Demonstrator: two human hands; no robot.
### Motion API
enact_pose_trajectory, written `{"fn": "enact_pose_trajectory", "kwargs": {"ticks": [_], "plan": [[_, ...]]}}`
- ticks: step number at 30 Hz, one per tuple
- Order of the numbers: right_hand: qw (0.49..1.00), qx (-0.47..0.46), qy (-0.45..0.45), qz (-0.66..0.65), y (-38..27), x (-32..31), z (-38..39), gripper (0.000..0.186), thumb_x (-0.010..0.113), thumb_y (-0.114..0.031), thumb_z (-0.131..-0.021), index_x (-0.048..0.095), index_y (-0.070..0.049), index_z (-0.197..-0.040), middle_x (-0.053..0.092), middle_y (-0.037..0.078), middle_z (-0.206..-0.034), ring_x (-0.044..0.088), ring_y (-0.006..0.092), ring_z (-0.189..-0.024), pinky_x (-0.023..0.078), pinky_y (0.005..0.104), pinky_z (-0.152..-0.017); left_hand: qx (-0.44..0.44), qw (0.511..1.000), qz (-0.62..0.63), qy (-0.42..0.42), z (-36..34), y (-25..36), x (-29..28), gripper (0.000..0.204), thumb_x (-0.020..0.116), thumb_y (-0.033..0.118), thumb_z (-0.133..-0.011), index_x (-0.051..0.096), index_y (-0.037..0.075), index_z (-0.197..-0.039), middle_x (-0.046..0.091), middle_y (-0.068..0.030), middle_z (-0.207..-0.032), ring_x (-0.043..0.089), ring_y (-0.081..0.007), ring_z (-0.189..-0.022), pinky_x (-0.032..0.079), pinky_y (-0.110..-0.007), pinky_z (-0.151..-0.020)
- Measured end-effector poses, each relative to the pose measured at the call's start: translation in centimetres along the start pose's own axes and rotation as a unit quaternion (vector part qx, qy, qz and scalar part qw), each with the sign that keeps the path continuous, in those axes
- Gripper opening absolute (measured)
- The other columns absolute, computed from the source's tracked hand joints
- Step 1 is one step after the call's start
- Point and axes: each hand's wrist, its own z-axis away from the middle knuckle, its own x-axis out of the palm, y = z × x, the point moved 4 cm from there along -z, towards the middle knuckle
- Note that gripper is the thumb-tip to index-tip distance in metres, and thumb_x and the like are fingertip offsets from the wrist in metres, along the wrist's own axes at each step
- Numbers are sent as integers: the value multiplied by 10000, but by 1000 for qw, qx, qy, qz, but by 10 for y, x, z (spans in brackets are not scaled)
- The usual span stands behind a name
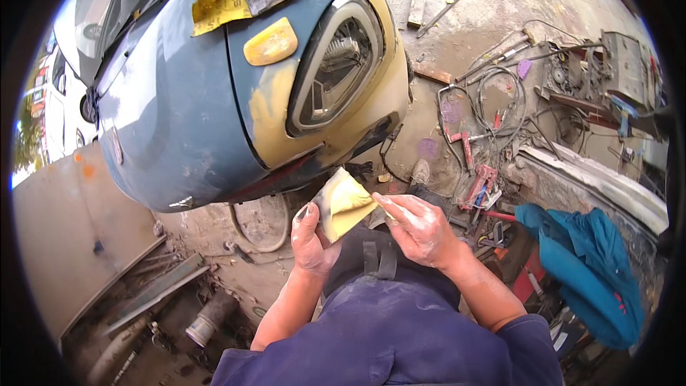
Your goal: The person applies yellow body filler to the front bumper of a car using a metal spreader. They repeatedly scoop filler from the spreader and smooth it onto the bumper surface around the headlight and grille area.
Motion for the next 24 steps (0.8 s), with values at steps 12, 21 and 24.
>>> {"fn": "enact_pose_trajectory", "kwargs": {"ticks": [12, 21, 24], "plan": [[746, 365, 304, -467, 327, 40, 76, 82, 622, -87, -1040, 697, -78, -1007, 726, 5, -995, 681, 134, -856, 534, 304, -778, -71, 997, 40, 3, -101, -123, -99, 343, 731, 216, -1025, 697, 6, -1295, 762, -173, -1284, 740, -356, -1204, 580, -534, -1088], [620, 352, 352, -606, 461, 118, 55, 222, 599, -123, -1063, 698, -44, -1245, 747, 66, -1237, 705, 209, -1154, 538, 408, -1088, -122, 975, 109, -149, -240, -231, -179, 433, 789, 192, -988, 714, -30, -1353, 768, -142, -1309, 728, -300, -1213, 562, -509, -1096], [702, 320, 316, -551, 479, 108, 49, 284, 614, -107, -1047, 686, -21, -1307, 738, 69, -1258, 703, 197, -1146, 551, 376, -1045, -117, 976, 42, -180, -268, -256, -197, 495, 804, 234, -976, 703, -28, -1384, 748, -164, -1353, 705, -318, -1261, 539, -511, -1121]]}}
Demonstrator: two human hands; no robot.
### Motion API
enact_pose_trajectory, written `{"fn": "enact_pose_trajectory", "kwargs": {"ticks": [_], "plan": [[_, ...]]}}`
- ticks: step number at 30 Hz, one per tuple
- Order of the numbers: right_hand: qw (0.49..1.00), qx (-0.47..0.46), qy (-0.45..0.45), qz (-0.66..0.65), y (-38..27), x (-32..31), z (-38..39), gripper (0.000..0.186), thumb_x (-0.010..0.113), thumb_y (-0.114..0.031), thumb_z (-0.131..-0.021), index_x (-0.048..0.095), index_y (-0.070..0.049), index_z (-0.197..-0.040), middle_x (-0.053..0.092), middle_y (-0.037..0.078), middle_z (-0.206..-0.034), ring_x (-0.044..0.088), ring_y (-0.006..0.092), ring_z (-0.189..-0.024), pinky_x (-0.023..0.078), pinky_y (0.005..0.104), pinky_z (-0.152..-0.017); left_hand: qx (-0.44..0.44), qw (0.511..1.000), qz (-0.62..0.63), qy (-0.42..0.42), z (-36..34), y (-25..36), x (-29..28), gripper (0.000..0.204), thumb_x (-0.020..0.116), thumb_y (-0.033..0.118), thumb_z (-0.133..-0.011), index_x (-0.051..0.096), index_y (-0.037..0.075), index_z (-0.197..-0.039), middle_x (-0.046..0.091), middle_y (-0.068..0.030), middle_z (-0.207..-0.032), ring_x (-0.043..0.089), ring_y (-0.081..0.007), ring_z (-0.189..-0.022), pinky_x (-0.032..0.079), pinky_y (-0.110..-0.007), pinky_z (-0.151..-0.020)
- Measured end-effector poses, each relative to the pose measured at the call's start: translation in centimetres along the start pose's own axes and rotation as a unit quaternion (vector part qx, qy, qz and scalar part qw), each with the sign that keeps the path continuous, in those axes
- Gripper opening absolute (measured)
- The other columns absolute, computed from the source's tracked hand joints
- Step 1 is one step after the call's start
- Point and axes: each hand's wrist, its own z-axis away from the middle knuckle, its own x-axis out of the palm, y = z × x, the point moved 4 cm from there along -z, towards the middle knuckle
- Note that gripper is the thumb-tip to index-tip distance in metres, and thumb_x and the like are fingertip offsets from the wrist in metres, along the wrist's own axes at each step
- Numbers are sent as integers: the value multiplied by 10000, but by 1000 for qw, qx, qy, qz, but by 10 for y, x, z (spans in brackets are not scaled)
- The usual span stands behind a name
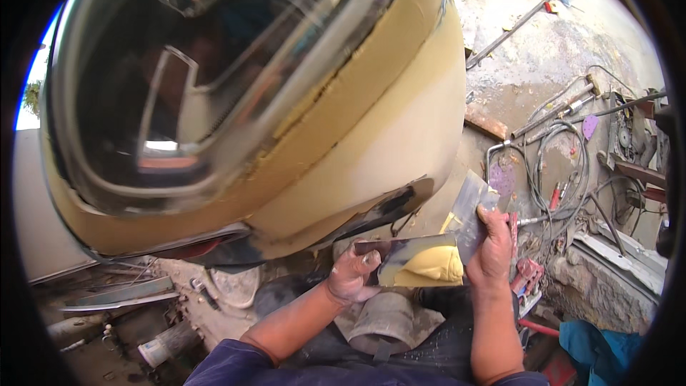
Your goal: The person applies yellow body filler to the front bumper of a car using a metal spreader. They repeatedly scoop filler from the spreader and smooth it onto the bumper surface around the headlight and grille area.
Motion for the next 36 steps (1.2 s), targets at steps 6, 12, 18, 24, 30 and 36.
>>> {"fn": "enact_pose_trajectory", "kwargs": {"ticks": [6, 12, 18, 24, 30, 36], "plan": [[987, -148, -10, 61, -25, -12, 10, 262, 604, -94, -1059, 690, -19, -1294, 764, 73, -1200, 728, 182, -1085, 553, 338, -1025, 13, 999, -5, -31, -2, -17, -26, 416, 753, 279, -1020, 715, 90, -1388, 739, -156, -1398, 701, -365, -1303, 527, -599, -1129], [930, -320, -63, 168, -45, 0, 54, 284, 572, -84, -1079, 699, 26, -1308, 764, 79, -1210, 704, 167, -1110, 525, 321, -1041, 66, 994, 8, -87, -3, -4, -8, 448, 682, 337, -1083, 657, 61, -1435, 724, -118, -1409, 690, -290, -1307, 545, -483, -1100], [822, -463, -46, 329, -40, 0, 118, 302, 609, -15, -1078, 707, 19, -1361, 733, 136, -1256, 683, 210, -1145, 501, 332, -1047, 124, 989, -44, -73, 11, -5, 21, 455, 610, 468, -1107, 674, 128, -1403, 709, -124, -1435, 670, -324, -1332, 531, -512, -1113], [587, -635, -79, 497, -40, 18, 170, 452, 709, 75, -893, 775, -36, -1327, 735, 168, -1235, 702, 337, -1103, 561, 432, -990, 165, 982, -71, -63, 19, -14, 40, 508, 560, 472, -1136, 636, 115, -1489, 701, -79, -1459, 643, -266, -1359, 470, -470, -1169], [513, -667, -71, 535, -35, 20, 192, 512, 707, 81, -784, 816, -62, -1263, 727, 168, -1224, 685, 350, -1127, 565, 448, -1010, 153, 980, -78, -96, 32, -26, 48, 531, 537, 462, -1144, 620, 83, -1506, 692, -94, -1477, 644, -260, -1368, 461, -436, -1193], [878, -432, -131, 159, -27, 8, 170, 346, 550, 15, -1051, 731, 11, -1346, 731, 107, -1308, 675, 283, -1259, 543, 416, -1095, 117, 980, 24, -160, 39, -22, 37, 500, 554, 439, -1141, 647, 76, -1472, 726, -101, -1424, 689, -256, -1301, 501, -413, -1140]]}}
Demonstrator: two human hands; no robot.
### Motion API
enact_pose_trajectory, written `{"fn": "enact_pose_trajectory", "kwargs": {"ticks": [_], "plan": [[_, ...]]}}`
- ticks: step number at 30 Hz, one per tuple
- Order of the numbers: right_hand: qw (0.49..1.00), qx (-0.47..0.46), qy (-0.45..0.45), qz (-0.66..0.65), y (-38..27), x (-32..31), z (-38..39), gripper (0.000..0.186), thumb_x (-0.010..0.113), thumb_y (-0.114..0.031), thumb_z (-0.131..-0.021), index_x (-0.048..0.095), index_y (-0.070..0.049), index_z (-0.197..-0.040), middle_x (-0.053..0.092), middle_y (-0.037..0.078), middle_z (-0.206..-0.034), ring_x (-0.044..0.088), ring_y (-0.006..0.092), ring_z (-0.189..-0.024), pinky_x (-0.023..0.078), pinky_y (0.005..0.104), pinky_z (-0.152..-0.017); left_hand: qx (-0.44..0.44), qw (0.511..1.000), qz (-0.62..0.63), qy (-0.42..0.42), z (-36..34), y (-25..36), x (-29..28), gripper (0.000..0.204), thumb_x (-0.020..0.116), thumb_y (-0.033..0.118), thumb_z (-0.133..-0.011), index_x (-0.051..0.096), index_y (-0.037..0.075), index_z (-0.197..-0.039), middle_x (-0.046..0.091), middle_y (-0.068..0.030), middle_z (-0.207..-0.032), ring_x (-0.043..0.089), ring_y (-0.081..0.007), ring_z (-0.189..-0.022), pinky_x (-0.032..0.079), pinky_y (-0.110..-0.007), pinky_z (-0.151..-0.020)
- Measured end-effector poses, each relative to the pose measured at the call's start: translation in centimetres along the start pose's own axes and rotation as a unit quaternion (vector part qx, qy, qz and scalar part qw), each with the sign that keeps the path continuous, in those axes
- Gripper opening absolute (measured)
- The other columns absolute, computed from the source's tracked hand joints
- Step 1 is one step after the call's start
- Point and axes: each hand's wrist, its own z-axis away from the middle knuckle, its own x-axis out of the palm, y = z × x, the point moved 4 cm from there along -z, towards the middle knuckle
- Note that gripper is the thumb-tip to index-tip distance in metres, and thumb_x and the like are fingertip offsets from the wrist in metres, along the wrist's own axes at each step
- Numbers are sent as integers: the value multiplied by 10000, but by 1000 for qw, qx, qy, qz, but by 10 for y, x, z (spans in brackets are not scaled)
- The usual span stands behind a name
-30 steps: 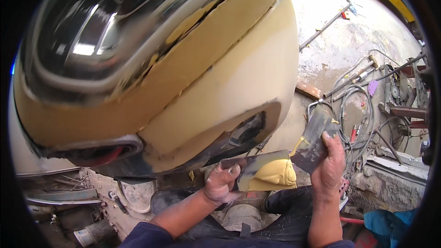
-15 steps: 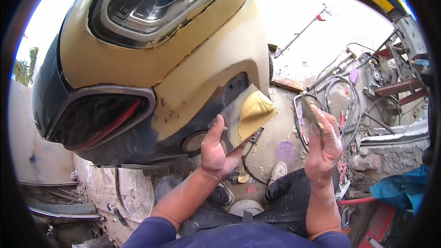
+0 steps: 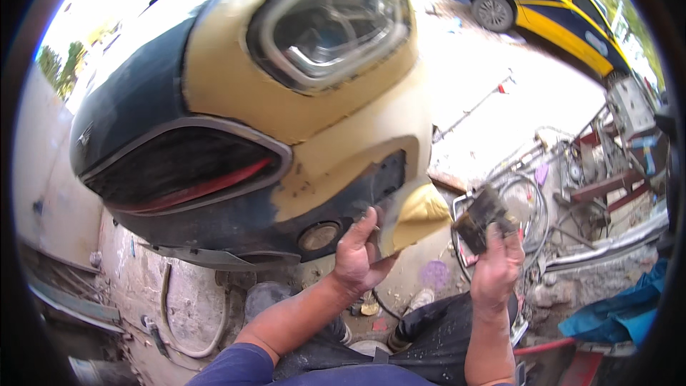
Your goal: The person applies yellow body filler to the front bumper of a car using a metal spreader. They repeatedly scoop filler from the spreader and smooth it onto the bumper surface around the headlight and grille area.
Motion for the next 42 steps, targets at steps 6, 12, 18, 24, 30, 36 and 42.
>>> {"fn": "enact_pose_trajectory", "kwargs": {"ticks": [6, 12, 18, 24, 30, 36, 42], "plan": [[946, 152, -45, -281, -2, 48, -25, 375, 491, -233, -1176, 607, -26, -1466, 709, 118, -1401, 685, 277, -1280, 527, 445, -1132, -75, 994, 22, -70, 12, -6, -1, 488, 520, 437, -1163, 623, 99, -1499, 677, -112, -1488, 619, -303, -1402, 445, -500, -1211], [943, 202, -229, -130, -20, 122, -37, 434, 460, -290, -1192, 628, 33, -1428, 731, 151, -1340, 727, 257, -1179, 573, 411, -1058, -3, 997, -31, -75, 20, 14, -5, 440, 517, 389, -1174, 644, 76, -1457, 720, -96, -1417, 689, -262, -1301, 516, -451, -1145], [901, -217, -359, 113, -91, 210, -154, 526, 520, -368, -1173, 637, 41, -1482, 757, 210, -1311, 724, 292, -1244, 578, 439, -1064, 118, 988, -95, -1, 41, 65, -5, 374, 518, 266, -1191, 657, 19, -1435, 728, -75, -1380, 689, -213, -1238, 437, -412, -1154], [659, -554, -320, 395, -136, 369, -274, 426, 653, -271, -1103, 695, -22, -1446, 752, 231, -1337, 743, 309, -1209, 590, 387, -1039, 223, 957, -179, -57, 44, 91, 2, 296, 613, 81, -1133, 665, -27, -1404, 718, -99, -1323, 675, -220, -1212, 464, -383, -1150], [650, -446, -382, 483, -109, 438, -299, 531, 642, -367, -1110, 628, -71, -1551, 761, 147, -1378, 723, 229, -1199, 531, 348, -1090, 438, 799, -407, -56, 44, 95, -1, 269, 617, 117, -1135, 698, 3, -1365, 719, -100, -1307, 671, -214, -1218, 489, -368, -1133], [536, -483, -278, 635, -143, 437, -273, 335, 564, -309, -1110, 758, -37, -1127, 767, 271, -1134, 734, 395, -1138, 547, 497, -979, 111, 988, 46, -91, 29, 80, -2, 276, 618, 219, -1132, 709, 43, -1325, 753, -66, -1282, 704, -195, -1211, 532, -371, -1097], [839, -412, -174, 310, -162, 312, -282, 409, 619, -330, -1116, 721, -2, -1337, 779, 167, -1141, 782, 243, -980, 647, 345, -769, 123, 991, 52, -9, 34, 81, 4, 271, 666, 188, -1112, 683, 79, -1359, 751, -40, -1296, 702, -178, -1222, 535, -346, -1089]]}}
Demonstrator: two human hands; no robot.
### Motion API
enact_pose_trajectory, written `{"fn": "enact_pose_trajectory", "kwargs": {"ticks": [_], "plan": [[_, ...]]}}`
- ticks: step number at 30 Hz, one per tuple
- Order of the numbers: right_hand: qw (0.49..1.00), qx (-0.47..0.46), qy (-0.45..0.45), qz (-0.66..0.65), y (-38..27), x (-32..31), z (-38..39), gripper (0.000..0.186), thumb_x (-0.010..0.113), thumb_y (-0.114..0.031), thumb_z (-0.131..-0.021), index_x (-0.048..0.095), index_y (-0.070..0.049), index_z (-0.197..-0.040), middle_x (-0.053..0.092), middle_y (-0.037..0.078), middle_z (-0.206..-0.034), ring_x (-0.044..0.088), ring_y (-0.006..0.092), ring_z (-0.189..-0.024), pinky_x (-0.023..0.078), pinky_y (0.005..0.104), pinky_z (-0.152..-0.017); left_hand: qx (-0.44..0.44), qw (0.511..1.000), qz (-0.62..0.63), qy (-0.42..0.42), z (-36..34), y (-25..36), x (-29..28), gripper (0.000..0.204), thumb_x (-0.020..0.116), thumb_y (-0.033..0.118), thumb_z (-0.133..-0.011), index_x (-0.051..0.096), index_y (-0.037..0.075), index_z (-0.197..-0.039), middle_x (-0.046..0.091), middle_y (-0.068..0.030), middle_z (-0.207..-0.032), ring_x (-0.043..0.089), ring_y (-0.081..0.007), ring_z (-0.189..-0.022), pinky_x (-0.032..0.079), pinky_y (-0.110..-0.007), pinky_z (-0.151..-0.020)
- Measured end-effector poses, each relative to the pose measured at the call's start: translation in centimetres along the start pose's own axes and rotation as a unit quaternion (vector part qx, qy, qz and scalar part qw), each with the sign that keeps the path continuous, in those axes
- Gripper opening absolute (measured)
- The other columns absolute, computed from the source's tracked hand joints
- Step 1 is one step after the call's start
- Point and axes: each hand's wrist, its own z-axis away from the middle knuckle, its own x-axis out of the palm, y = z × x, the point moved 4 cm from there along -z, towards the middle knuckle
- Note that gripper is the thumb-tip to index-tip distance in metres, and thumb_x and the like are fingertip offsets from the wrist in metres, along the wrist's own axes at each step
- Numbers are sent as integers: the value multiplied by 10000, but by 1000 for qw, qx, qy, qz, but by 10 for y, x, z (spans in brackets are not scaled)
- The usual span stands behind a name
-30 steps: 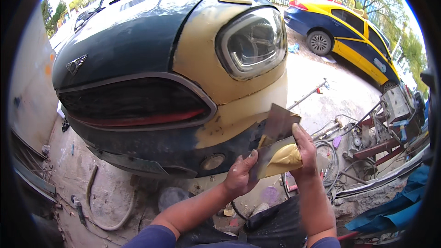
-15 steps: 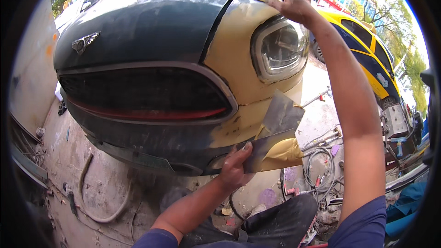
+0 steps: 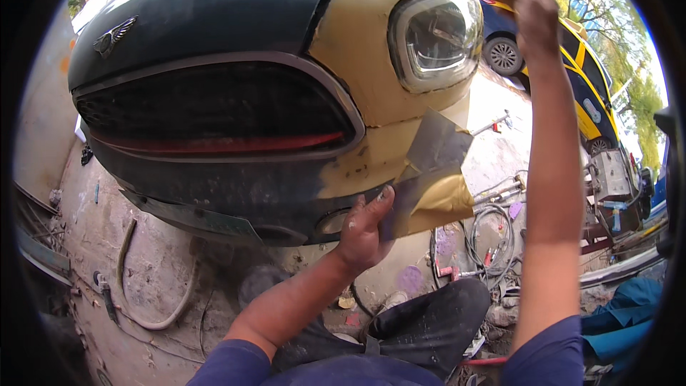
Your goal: The person applies yellow body filler to the front bumper of a car using a metal spreader. They repeatedly scoop filler from the spreader and smooth it onto the bumper surface around the headlight and grille area.
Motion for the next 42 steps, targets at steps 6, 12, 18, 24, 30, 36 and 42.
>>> {"fn": "enact_pose_trajectory", "kwargs": {"ticks": [6, 12, 18, 24, 30, 36, 42], "plan": [[799, 467, 253, -281, 63, -106, 293, 349, 493, -312, -1181, 637, 4, -1206, 640, 66, -852, 582, 145, -641, 497, 274, -566, 49, 998, -47, -1, -3, -5, 4, 334, 652, 239, -1117, 642, 104, -1423, 723, -47, -1356, 686, -222, -1286, 549, -410, -1109], [753, 527, 189, -347, 17, -118, 454, 231, 673, -256, -1101, 662, -88, -1259, 710, 24, -1034, 679, 148, -851, 550, 297, -689, 29, 993, -106, 43, -9, -23, 1, 403, 637, 322, -1121, 630, 89, -1450, 716, -97, -1407, 696, -283, -1301, 574, -452, -1088], [772, 506, 150, -355, -36, -109, 469, 224, 665, -177, -1098, 658, -68, -1294, 760, 55, -1129, 757, 168, -935, 637, 335, -767, -24, 996, -82, -15, -4, -44, -3, 379, 622, 314, -1136, 684, 26, -1375, 734, -99, -1380, 699, -244, -1273, 528, -439, -1145], [761, 509, 131, -380, -48, -74, 455, 255, 637, -185, -1122, 640, -22, -1318, 769, 78, -1109, 783, 184, -912, 666, 346, -759, -124, 987, -94, 28, 14, -63, -15, 462, 573, 370, -1153, 650, 11, -1433, 724, -132, -1381, 699, -284, -1285, 548, -459, -1120], [633, 424, 67, -645, -36, -15, 429, 384, 571, -332, -1148, 601, 4, -1331, 756, 96, -1158, 757, 188, -966, 640, 340, -876, -43, 970, -211, -110, 34, -49, 15, 469, 569, 350, -1160, 655, -31, -1418, 736, -140, -1342, 705, -239, -1241, 538, -415, -1113], [768, 491, 57, -408, -42, 11, 390, 386, 615, -295, -1127, 615, 2, -1372, 754, 97, -1128, 751, 178, -955, 641, 330, -798, -78, 980, -154, -97, 49, -39, 32, 519, 517, 337, -1182, 594, -66, -1501, 691, -135, -1413, 650, -200, -1298, 482, -363, -1136], [810, 477, 1, -342, -62, 75, 337, 330, 687, -244, -1080, 666, 46, -1237, 750, 114, -1050, 760, 170, -819, 636, 290, -608, -73, 951, -230, -190, 66, -37, 43, 555, 469, 345, -1187, 626, -104, -1473, 712, -197, -1395, 668, -237, -1286, 473, -351, -1133]]}}
